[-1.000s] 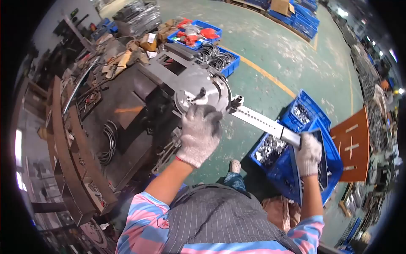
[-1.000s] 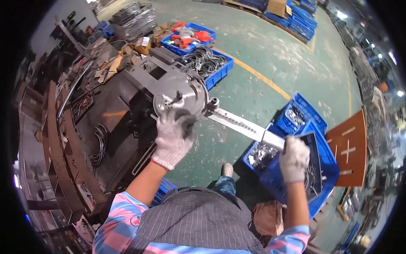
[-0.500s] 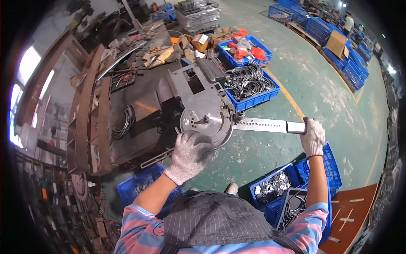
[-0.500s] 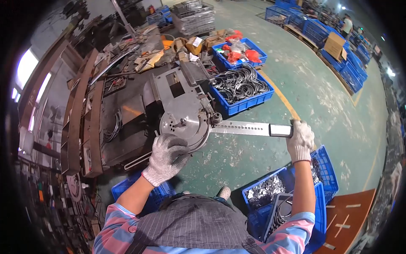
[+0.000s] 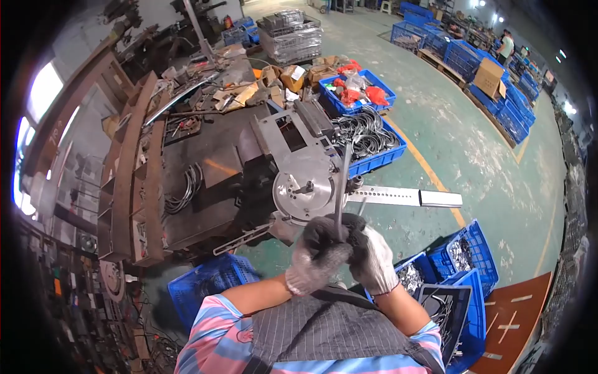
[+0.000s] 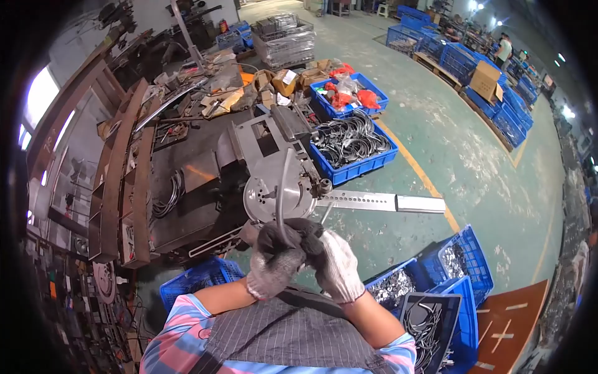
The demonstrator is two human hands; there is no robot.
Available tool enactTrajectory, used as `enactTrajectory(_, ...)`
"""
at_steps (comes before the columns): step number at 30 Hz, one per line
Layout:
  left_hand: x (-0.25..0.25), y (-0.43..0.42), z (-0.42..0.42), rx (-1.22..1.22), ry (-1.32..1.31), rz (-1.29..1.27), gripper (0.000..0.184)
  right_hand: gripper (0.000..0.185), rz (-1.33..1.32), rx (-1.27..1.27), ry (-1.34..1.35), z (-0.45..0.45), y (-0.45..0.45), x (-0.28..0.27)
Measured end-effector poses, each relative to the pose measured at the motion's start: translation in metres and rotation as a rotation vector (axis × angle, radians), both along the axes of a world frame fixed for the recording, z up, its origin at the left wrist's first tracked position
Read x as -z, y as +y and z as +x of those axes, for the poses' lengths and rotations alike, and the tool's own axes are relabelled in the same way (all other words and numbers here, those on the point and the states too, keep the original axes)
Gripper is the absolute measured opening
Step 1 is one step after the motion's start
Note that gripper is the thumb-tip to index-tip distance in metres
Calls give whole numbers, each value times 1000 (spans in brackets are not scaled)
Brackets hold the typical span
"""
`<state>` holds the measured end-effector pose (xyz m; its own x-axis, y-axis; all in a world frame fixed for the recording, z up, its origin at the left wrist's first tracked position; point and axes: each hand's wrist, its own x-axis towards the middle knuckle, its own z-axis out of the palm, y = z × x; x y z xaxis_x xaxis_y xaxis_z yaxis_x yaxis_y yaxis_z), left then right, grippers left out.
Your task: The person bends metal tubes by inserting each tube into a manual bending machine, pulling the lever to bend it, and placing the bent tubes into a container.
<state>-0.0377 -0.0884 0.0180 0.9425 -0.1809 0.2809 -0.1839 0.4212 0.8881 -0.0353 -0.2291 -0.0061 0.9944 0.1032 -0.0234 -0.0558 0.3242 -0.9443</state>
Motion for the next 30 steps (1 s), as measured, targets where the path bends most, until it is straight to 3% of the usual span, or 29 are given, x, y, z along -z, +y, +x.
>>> enactTrajectory(2,-10,12,3,-25,26,-1,41,35,182,-52,304,12,-15,-10)
enactTrajectory(3,-15,16,2,-218,81,75,49,35,288,40,332,12,-5,-24)
enactTrajectory(5,-21,45,7,-362,-59,134,63,37,99,45,314,18,-10,-21)
enactTrajectory(8,-18,78,18,-777,-293,452,33,35,-64,-37,337,30,-11,-25)
enactTrajectory(10,-35,80,24,-899,-426,682,33,35,-213,-84,305,37,-7,-21)
enactTrajectory(12,-28,81,17,-628,-932,1158,37,35,-218,-80,378,47,-7,-16)
enactTrajectory(17,-25,79,12,-655,-952,1372,38,36,-249,-59,486,56,-10,-17)
enactTrajectory(19,-33,79,18,-508,-897,1510,37,36,-256,-55,469,58,-9,-21)
enactTrajectory(23,-11,63,30,-295,-868,1371,29,39,-262,-53,454,67,-7,-21)
enactTrajectory(26,2,59,40,-291,-822,1371,25,39,-323,-72,457,69,-9,-27)
enactTrajectory(28,5,58,40,-282,-777,1377,24,42,-548,-155,442,70,-13,-29)
enactTrajectory(30,8,59,37,-398,-691,1302,27,44,-552,-137,409,70,-11,-25)
